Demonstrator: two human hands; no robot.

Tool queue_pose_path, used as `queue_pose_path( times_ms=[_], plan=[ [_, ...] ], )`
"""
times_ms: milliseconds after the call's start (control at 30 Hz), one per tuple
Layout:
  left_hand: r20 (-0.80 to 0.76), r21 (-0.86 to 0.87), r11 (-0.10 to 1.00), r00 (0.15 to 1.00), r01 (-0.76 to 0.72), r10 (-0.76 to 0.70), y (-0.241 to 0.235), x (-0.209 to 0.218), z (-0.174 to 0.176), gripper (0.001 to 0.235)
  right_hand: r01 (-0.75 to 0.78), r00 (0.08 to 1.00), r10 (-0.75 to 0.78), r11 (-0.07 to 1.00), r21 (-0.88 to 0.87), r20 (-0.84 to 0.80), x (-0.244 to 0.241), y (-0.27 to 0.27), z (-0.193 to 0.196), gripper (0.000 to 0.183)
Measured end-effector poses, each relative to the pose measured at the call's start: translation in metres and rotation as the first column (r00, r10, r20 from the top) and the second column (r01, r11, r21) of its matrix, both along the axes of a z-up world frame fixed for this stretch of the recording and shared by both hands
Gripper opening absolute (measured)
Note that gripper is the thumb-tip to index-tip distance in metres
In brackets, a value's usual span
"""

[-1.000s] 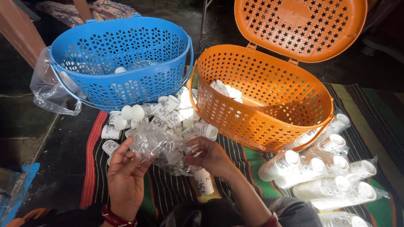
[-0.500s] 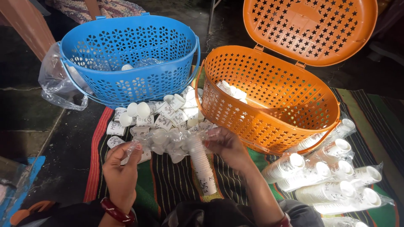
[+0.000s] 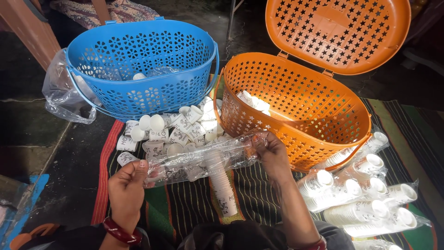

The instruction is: Sorting and stacking small disposable paper cups into piles and baskets.

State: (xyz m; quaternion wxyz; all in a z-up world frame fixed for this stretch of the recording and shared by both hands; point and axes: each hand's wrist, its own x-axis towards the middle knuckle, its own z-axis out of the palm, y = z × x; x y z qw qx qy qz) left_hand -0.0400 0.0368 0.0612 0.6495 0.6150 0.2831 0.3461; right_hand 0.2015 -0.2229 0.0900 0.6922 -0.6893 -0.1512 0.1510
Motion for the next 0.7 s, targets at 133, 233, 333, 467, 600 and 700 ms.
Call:
queue_pose_path(
  times_ms=[133,233,333,467,600,700],
  plan=[
    [-0.045,-0.031,0.999,0.998,-0.039,0.038,0.010,-0.006,-0.005,0.030,0.004,1.000,-0.004,1.000,-0.026,-0.013,-0.012,0.006,0.016,0.013],
    [-0.277,0.378,0.918,0.932,-0.117,0.232,-0.006,-0.008,0.023,0.035,-0.075,0.986,0.092,0.989,0.128,-0.135,-0.020,0.012,0.016,0.015],
    [-0.334,0.729,0.675,0.920,0.114,0.207,-0.039,0.002,0.047,0.092,-0.288,0.958,0.288,0.957,-0.037,0.001,-0.041,0.026,0.015,0.018],
    [-0.257,0.795,0.553,0.965,0.247,-0.062,-0.086,0.016,0.056,0.132,-0.379,0.924,0.381,0.921,-0.089,0.016,-0.068,0.040,0.018,0.021],
    [-0.279,0.679,0.686,0.956,0.261,-0.088,-0.097,0.030,0.024,0.113,-0.536,0.843,0.536,0.827,0.169,0.051,-0.075,0.035,0.033,0.033],
    [-0.275,0.460,0.871,0.960,0.170,-0.042,-0.088,0.025,0.049,0.092,-0.189,0.969,0.219,0.955,0.229,-0.116,-0.059,0.032,0.022,0.062]
  ],
)
